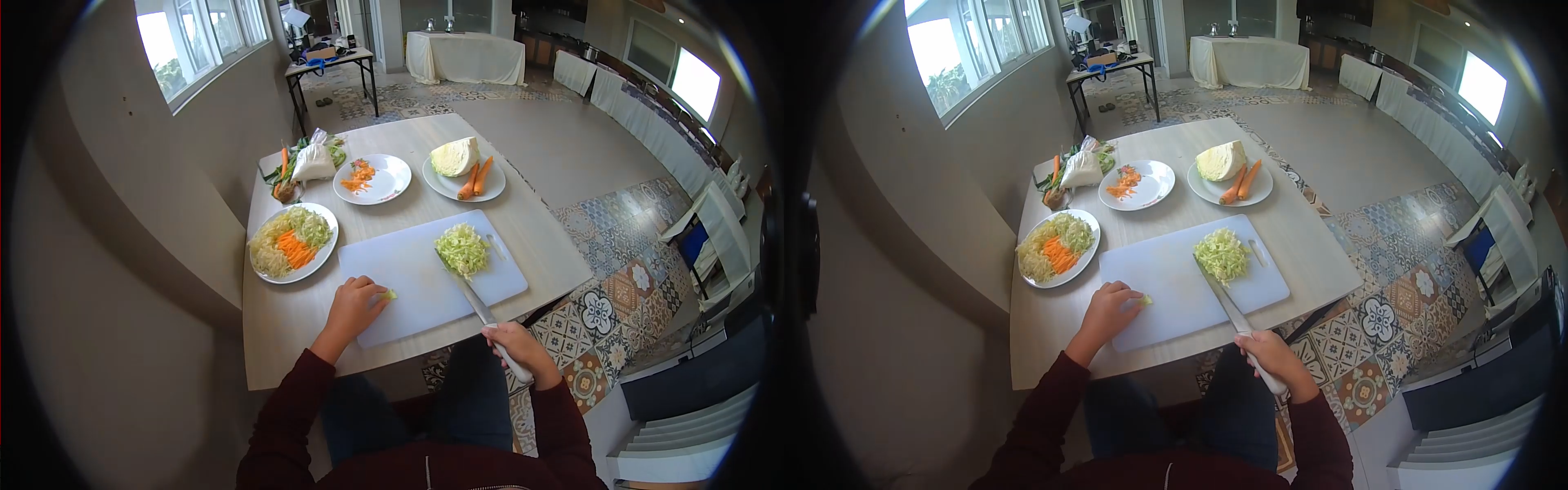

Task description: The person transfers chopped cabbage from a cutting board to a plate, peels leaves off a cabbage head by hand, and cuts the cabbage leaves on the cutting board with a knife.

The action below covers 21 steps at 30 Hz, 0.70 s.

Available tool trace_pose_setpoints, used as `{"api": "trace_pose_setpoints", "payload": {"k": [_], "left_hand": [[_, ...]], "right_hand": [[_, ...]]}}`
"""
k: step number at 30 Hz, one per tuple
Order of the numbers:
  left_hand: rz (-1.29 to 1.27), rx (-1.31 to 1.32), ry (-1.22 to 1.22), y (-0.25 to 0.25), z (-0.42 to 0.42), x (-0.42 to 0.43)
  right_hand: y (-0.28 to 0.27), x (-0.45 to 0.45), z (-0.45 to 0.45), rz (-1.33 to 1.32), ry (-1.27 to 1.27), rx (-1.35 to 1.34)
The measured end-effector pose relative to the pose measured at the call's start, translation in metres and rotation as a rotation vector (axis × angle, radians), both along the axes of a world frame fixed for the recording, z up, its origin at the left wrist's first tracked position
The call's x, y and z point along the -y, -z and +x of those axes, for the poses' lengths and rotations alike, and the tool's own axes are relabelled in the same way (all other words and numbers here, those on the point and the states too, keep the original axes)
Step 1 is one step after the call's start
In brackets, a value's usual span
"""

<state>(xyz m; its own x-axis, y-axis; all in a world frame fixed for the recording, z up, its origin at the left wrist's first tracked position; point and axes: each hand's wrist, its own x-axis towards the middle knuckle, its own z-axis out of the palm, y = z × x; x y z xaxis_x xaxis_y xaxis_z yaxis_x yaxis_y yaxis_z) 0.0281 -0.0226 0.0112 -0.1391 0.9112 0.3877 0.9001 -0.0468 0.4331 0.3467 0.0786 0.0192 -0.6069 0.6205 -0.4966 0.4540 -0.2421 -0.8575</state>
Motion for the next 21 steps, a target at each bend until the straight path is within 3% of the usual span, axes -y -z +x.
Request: {"api": "trace_pose_setpoints", "payload": {"k": [7, 12, 15, 21], "left_hand": [[-0.007, 0.039, 0.04, 0.004, 0.002, -0.01], [-0.103, 0.248, 0.025, -0.011, 0.015, -0.02], [-0.151, 0.277, 0.03, -0.012, 0.017, -0.026], [-0.149, 0.341, 0.038, -0.009, 0.008, -0.028]], "right_hand": [[-0.006, -0.018, 0.004, -0.258, 0.027, -0.258], [0.0, -0.016, 0.013, -0.444, 0.041, -0.457], [0.002, -0.011, 0.016, -0.443, 0.032, -0.453], [-0.016, 0.003, 0.006, -0.243, -0.099, -0.137]]}}
